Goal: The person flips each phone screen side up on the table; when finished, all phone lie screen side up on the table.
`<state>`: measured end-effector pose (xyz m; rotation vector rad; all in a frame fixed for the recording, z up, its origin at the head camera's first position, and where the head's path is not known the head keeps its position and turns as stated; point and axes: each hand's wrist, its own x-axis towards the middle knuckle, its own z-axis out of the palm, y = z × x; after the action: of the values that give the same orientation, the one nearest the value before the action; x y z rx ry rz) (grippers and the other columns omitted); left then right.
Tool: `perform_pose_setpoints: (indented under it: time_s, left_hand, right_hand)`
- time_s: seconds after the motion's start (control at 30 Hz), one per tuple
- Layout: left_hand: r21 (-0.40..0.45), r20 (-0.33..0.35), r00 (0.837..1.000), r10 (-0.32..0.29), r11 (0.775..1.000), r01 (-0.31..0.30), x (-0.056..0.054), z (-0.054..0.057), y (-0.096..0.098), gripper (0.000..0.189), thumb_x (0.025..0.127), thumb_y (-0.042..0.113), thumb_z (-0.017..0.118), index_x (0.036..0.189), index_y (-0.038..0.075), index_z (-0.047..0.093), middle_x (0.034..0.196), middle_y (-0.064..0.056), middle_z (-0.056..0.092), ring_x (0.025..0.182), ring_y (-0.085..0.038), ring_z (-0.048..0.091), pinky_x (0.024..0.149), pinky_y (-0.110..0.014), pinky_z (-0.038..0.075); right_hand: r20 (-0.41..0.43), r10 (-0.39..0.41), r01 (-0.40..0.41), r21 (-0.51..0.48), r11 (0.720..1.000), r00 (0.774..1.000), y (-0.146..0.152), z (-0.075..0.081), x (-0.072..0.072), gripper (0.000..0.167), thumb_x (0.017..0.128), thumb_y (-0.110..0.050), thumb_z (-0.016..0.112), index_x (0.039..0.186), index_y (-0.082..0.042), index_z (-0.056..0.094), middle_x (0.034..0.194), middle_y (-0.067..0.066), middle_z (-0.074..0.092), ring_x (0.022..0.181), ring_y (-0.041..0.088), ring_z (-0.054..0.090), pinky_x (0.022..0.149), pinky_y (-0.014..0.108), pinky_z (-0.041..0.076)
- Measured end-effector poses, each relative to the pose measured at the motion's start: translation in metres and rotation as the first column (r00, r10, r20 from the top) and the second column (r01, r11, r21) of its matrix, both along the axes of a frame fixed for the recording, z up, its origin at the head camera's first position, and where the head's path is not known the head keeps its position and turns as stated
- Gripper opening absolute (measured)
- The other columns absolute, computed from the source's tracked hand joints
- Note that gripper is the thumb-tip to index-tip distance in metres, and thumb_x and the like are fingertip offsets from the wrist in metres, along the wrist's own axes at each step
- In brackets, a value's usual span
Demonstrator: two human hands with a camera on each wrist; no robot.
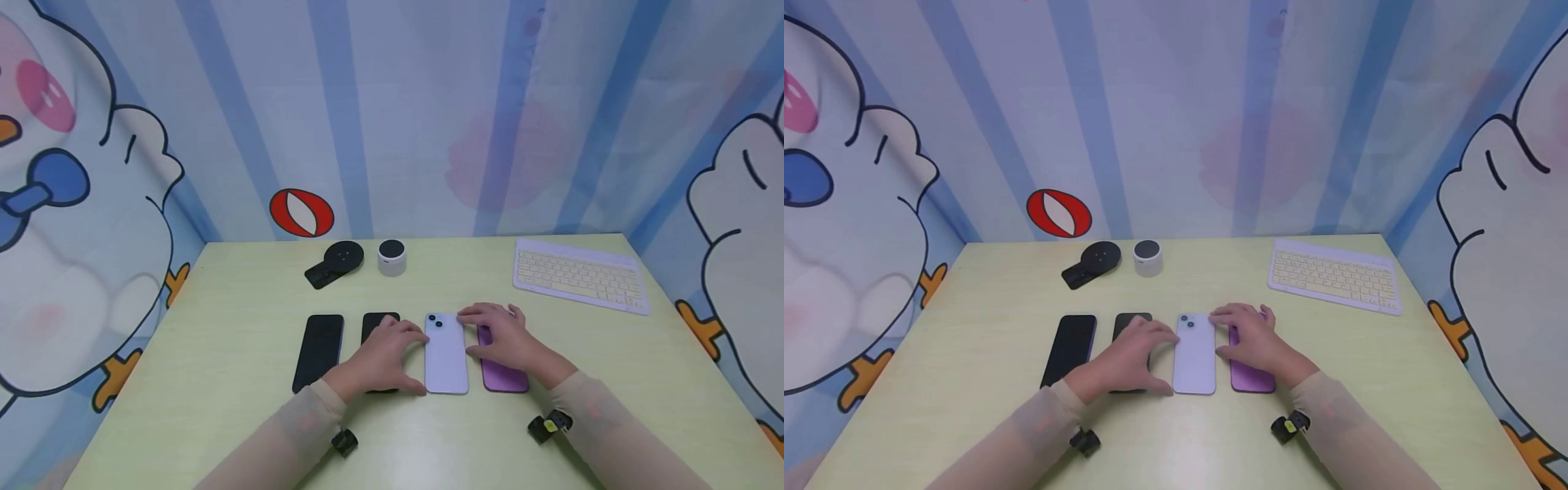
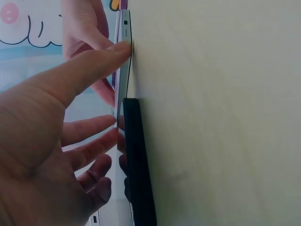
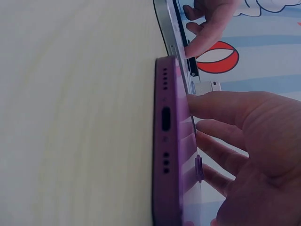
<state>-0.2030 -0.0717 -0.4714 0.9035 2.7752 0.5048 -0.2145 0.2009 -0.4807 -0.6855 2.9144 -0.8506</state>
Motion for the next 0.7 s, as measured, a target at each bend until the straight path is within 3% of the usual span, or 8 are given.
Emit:
perform_pose_setpoints:
  time_s: [0.7]
  left_hand:
    - [-0.072, -0.051, 0.999, -0.003, 0.997, -0.001, 0.005, 0.0047, 0.0078, 0.083, 0.071, 0.054, 0.089, 0.141, 0.017, 0.064, 0.142, -0.001, 0.059, 0.12, -0.02, 0.045, 0.101, -0.038, 0.044]
  right_hand:
    - [0.049, -0.064, 0.067, -0.068, 0.995, 0.997, -0.0032, -0.0021, 0.0006, 0.061, 0.078, -0.014, 0.089, 0.135, -0.008, 0.068, 0.142, 0.014, 0.062, 0.14, 0.041, 0.049, 0.115, 0.074, 0.013]
